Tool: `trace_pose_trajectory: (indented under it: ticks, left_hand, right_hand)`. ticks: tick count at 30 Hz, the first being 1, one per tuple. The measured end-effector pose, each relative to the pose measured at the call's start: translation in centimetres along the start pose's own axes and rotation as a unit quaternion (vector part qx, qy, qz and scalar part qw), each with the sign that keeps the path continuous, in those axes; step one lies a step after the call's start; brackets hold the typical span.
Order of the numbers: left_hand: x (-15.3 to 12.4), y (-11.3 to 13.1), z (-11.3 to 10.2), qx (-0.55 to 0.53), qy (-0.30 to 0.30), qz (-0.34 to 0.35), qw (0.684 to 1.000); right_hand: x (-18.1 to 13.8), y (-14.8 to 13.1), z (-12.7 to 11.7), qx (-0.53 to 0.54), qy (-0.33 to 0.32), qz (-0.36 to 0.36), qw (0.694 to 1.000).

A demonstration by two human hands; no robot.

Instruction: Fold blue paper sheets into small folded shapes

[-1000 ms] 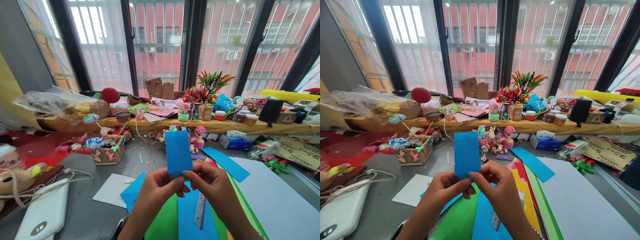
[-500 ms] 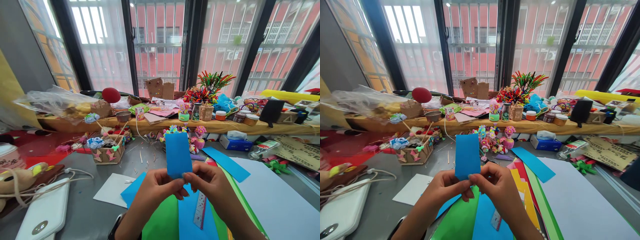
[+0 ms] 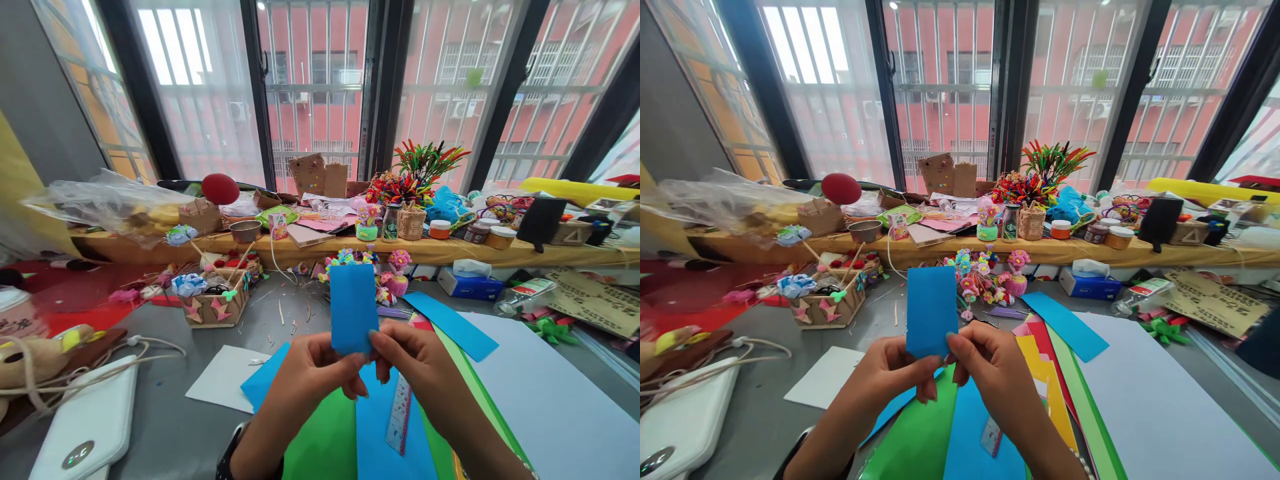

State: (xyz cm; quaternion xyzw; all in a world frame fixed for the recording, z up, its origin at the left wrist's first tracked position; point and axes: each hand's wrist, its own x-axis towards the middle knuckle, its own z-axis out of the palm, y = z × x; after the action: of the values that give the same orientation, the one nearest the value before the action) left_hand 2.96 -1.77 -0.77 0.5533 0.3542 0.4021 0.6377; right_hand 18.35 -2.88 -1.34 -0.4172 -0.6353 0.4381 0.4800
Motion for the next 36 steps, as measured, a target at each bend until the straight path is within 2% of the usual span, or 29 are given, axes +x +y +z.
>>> trace_pose_trajectory:
  ticks: [8,14,21,26,31,36]
  left_hand:
    - [0.14,-0.14,-0.2,0.018,-0.012,-0.003,1.0]
    - [0.28,-0.05,-0.34,0.089,0.024,-0.02,0.996]
    - [0.44,-0.24,-0.92,0.156,0.017,-0.036,0.987]
    - [0.43,-0.26,-0.69,0.096,0.017,-0.021,0.995]
    - [0.31,-0.23,-0.33,0.047,0.083,-0.013,0.995]
    - [0.41,-0.32,-0.17,0.03,0.096,-0.012,0.995]
  right_hand:
    - [0.26,0.28,-0.09,-0.011,-0.005,0.02,1.0]
    - [0.28,0.34,0.2,-0.023,0.026,0.031,0.999]
    - [0.37,0.45,-0.35,-0.099,-0.007,0.034,0.995]
    - [0.21,0.09,-0.68,-0.107,-0.021,0.031,0.994]
    - [0.23,-0.13,-0.35,-0.062,-0.033,0.031,0.997]
    - [0.18,-0.2,0.23,-0.048,-0.069,0.033,0.996]
